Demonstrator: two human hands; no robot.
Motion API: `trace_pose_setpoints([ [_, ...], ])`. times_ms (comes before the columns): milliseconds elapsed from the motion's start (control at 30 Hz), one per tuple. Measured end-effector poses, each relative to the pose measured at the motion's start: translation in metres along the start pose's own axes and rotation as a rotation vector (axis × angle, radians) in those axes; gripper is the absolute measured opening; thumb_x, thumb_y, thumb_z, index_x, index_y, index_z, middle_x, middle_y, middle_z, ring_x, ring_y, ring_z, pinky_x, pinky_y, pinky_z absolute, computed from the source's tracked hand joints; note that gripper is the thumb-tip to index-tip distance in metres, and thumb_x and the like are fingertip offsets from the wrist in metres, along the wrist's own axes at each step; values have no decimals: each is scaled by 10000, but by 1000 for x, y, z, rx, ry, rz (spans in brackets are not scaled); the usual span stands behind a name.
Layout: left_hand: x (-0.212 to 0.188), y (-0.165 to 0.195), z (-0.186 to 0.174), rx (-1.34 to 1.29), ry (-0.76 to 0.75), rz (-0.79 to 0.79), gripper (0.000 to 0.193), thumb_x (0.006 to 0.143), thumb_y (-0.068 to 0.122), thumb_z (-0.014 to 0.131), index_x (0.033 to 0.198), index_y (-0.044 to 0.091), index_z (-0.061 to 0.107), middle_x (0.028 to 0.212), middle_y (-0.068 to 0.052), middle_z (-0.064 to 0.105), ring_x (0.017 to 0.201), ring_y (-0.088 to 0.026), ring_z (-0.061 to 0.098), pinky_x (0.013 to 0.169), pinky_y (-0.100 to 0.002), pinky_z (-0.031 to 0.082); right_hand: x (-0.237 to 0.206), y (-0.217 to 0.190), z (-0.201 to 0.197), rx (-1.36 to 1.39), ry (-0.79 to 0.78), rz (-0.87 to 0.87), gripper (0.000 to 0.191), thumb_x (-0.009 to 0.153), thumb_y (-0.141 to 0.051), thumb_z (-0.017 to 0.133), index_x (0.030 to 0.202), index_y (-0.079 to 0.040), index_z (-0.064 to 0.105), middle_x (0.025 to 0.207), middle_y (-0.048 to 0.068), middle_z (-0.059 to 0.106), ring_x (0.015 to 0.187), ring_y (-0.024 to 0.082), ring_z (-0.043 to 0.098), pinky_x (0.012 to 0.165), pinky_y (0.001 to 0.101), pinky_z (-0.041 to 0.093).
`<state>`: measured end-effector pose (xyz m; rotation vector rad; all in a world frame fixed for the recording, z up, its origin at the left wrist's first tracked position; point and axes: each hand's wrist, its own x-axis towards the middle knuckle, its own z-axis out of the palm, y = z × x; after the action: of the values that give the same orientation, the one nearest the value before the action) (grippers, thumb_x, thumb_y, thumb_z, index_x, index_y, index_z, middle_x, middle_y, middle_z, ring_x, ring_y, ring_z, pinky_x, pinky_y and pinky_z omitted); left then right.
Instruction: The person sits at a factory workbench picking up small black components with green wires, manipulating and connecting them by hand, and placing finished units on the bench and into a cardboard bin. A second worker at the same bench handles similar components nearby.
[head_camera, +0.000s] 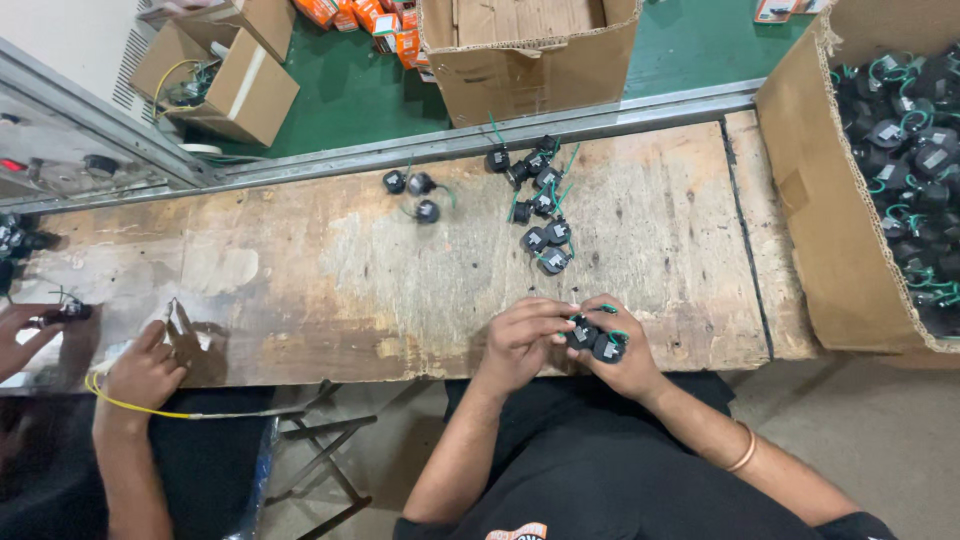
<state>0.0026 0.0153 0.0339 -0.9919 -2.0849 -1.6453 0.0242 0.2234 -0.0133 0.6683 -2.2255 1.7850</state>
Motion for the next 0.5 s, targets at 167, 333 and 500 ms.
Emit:
trace_pose_setpoints([
  [167,-24,-14,18,-518,128,-406,206,846,-46,797,939,61,648,1085,-103,726,1049,-186,672,945,-327,544,-5,-2,12,-124,24,-42,426,709,-50,823,1109,-16,680,1109,150,640,1052,305,654,914,387,529],
  [333,-27,-21,23,-577,171,-375,193,863,-58,782,961,44,651,1126,-114,682,1052,-177,667,949,-329,547,-7,1,10,-55,-31,-42,433,746,-71,805,1157,-29,676,1106,141,648,1033,291,673,919,380,540],
  [500,9,-28,-6,-172,273,-226,206,901,-42,732,1091,32,704,1187,-121,678,1053,-166,666,892,-310,570,-13,7,4,199,-34,124,392,830,-179,819,1156,-7,683,1078,126,700,1008,248,676,890,360,556],
])
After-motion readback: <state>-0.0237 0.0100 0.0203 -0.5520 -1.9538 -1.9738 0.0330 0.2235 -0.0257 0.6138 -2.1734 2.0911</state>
